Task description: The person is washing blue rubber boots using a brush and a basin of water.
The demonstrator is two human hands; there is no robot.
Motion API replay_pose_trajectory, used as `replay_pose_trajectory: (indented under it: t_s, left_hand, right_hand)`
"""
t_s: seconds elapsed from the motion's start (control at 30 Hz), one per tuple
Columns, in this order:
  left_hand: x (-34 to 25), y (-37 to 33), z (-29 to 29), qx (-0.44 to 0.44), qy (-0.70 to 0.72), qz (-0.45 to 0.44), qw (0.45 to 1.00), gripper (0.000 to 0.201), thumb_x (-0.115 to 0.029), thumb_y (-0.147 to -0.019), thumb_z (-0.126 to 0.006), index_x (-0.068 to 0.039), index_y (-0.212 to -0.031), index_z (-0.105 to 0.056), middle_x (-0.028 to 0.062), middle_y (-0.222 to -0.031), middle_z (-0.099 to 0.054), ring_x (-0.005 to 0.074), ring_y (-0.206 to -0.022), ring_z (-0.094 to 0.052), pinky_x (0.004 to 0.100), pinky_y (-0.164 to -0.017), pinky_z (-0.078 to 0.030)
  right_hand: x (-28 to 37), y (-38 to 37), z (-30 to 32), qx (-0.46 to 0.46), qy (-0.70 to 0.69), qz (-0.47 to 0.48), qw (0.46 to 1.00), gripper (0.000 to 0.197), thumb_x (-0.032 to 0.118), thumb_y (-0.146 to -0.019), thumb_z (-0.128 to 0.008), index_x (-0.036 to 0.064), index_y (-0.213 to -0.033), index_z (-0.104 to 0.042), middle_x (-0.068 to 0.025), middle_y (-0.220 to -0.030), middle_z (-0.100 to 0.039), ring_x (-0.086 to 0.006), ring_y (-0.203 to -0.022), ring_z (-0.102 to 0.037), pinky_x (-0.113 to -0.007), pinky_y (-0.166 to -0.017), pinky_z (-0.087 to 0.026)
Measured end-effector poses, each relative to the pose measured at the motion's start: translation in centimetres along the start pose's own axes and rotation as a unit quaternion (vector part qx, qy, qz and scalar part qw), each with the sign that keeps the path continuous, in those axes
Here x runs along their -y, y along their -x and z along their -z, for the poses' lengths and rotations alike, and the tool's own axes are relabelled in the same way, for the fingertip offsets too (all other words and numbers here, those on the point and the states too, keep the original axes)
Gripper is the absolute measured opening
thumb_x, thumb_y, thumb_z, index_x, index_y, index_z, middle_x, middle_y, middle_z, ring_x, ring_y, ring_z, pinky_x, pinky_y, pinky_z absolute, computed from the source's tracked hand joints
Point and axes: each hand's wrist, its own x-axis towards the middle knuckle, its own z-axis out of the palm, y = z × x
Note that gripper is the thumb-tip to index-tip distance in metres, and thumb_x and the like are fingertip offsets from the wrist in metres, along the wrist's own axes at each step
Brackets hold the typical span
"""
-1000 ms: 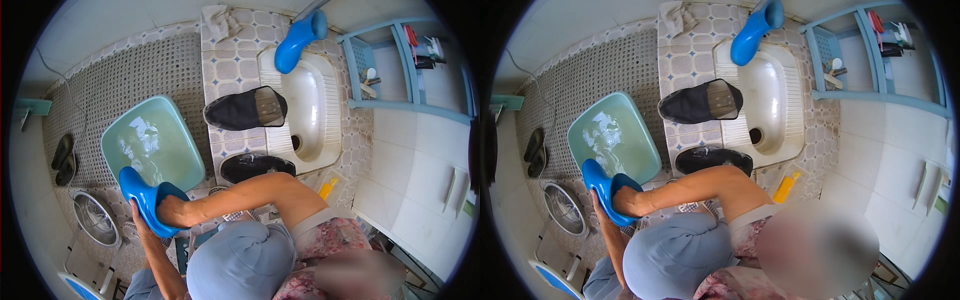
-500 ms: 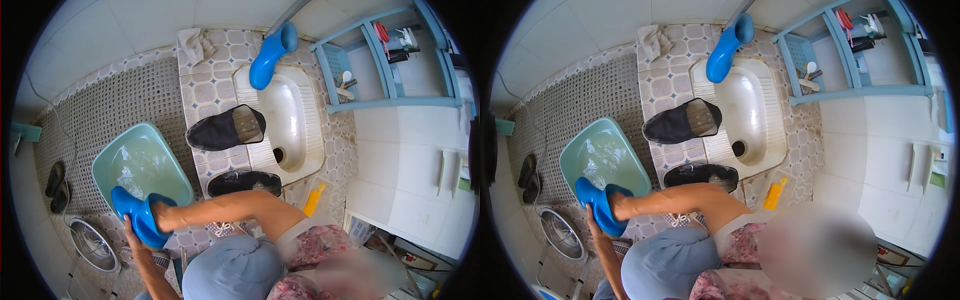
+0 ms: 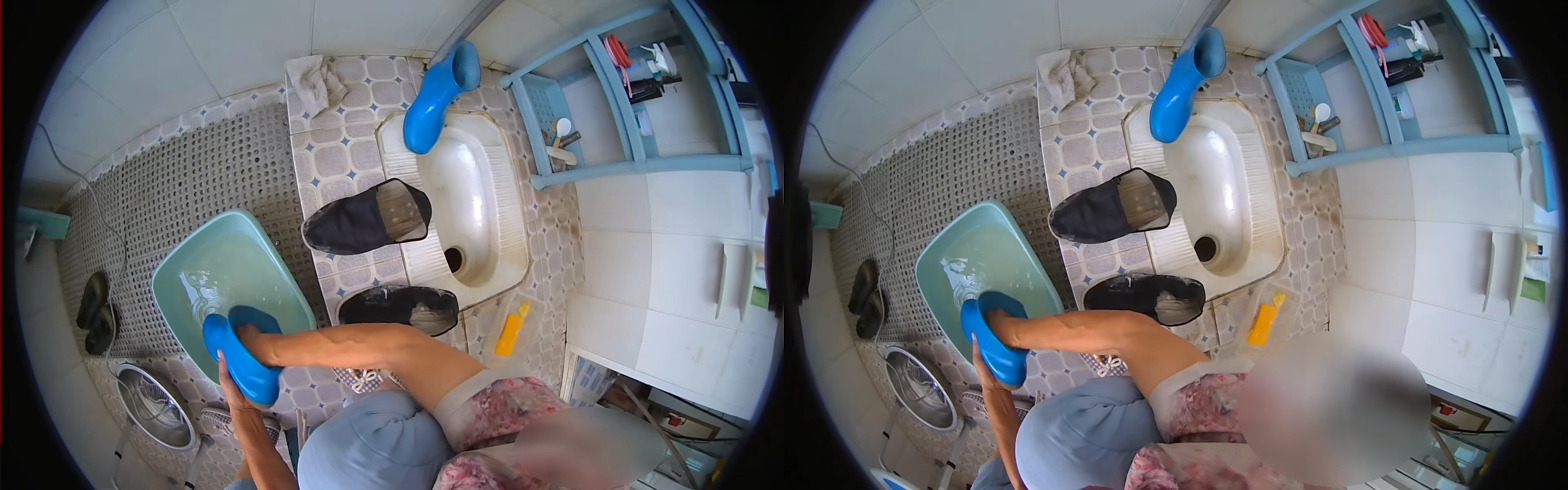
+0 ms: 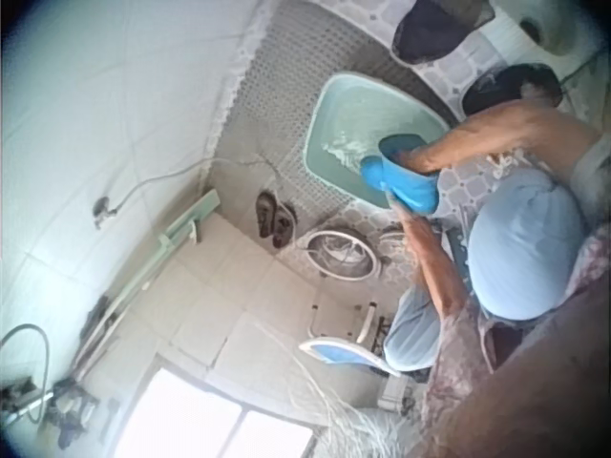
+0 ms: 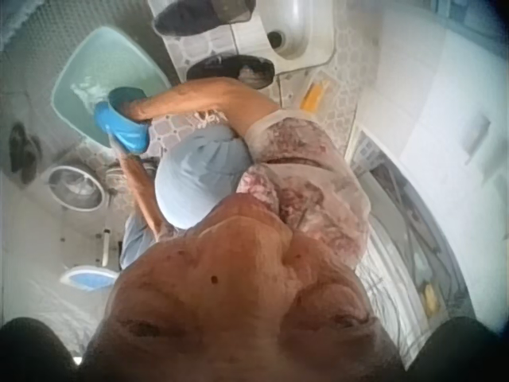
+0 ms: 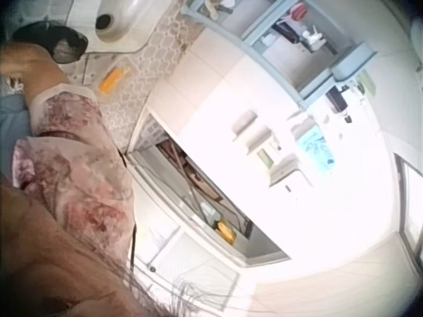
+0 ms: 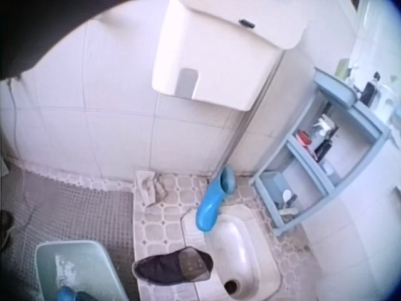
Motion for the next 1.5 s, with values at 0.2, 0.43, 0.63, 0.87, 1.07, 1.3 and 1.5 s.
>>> replay_pose_trajectory:
  t_s: [0.2,0.43,0.63,0.87,1.07,1.3,1.5]
  left_hand:
    - [-3.7,3.1,0.3,-0.075,-0.046,0.030,0.996,0.067,-0.054,-0.094,-0.055,-0.003,-0.136,-0.051,0.0182,-0.130,-0.059,0.0338,-0.115,-0.060,0.0472,-0.104,-0.045]
    - [-2.0,1.3,-0.8,-0.065,-0.032,0.067,0.995,0.082,-0.057,-0.089,-0.062,0.003,-0.141,-0.042,0.0207,-0.136,-0.055,0.0323,-0.120,-0.058,0.0439,-0.107,-0.043]
    - [-1.7,2.1,-1.8,-0.009,0.007,0.075,0.997,0.082,-0.059,-0.091,-0.058,0.003,-0.141,-0.041,0.0234,-0.134,-0.055,0.0335,-0.117,-0.060,0.0441,-0.104,-0.047]
    - [-5.8,4.4,-1.2,0.027,0.038,0.090,0.995,0.078,-0.060,-0.092,-0.057,0.001,-0.139,-0.045,0.0222,-0.133,-0.056,0.0303,-0.116,-0.061,0.0414,-0.104,-0.048]
    - [-2.6,1.7,-2.0,-0.039,0.036,0.029,0.998,0.076,-0.058,-0.092,-0.057,0.001,-0.139,-0.045,0.0215,-0.131,-0.058,0.0310,-0.113,-0.062,0.0423,-0.103,-0.048]
    - [-5.2,4.4,-1.0,0.032,0.050,0.077,0.995,0.076,-0.055,-0.090,-0.063,0.002,-0.137,-0.047,0.0229,-0.129,-0.059,0.0330,-0.112,-0.062,0.0437,-0.102,-0.048]
    - [-4.6,3.3,-1.6,-0.006,0.043,0.062,0.997,0.073,-0.053,-0.089,-0.065,0.001,-0.136,-0.048,0.0232,-0.128,-0.059,0.0332,-0.112,-0.062,0.0443,-0.103,-0.048]
  right_hand:
    - [3.8,4.8,-2.3,0.042,0.029,0.041,0.998,0.033,0.030,-0.085,-0.061,0.0026,-0.102,-0.070,-0.0251,-0.105,-0.068,-0.0388,-0.097,-0.067,-0.045,-0.087,-0.052]
    - [1.1,4.7,-0.5,-0.008,-0.039,0.209,0.977,0.038,0.029,-0.089,-0.057,0.0020,-0.114,-0.066,-0.0243,-0.108,-0.068,-0.0391,-0.098,-0.067,-0.046,-0.089,-0.051]
    - [5.7,5.0,3.5,0.042,0.059,0.021,0.997,0.035,0.030,-0.094,-0.055,0.0019,-0.114,-0.061,-0.0184,-0.107,-0.068,-0.0312,-0.096,-0.067,-0.039,-0.082,-0.054]
    - [5.8,6.6,2.8,0.051,0.014,0.272,0.961,0.034,0.022,-0.096,-0.056,0.0015,-0.123,-0.057,-0.0184,-0.118,-0.064,-0.0308,-0.105,-0.063,-0.040,-0.089,-0.052]
    - [4.7,4.2,3.6,0.099,-0.017,0.021,0.995,0.037,0.022,-0.094,-0.055,0.0012,-0.123,-0.056,-0.0222,-0.123,-0.061,-0.0351,-0.112,-0.059,-0.043,-0.094,-0.048]
    - [4.3,7.4,2.3,0.082,0.090,0.342,0.932,0.040,0.020,-0.093,-0.055,-0.0004,-0.128,-0.054,-0.0267,-0.134,-0.053,-0.0409,-0.125,-0.050,-0.045,-0.102,-0.043]
    - [4.5,7.6,1.9,0.084,0.099,0.318,0.939,0.039,0.019,-0.093,-0.055,-0.0002,-0.127,-0.054,-0.0268,-0.132,-0.054,-0.0407,-0.124,-0.050,-0.046,-0.101,-0.044]
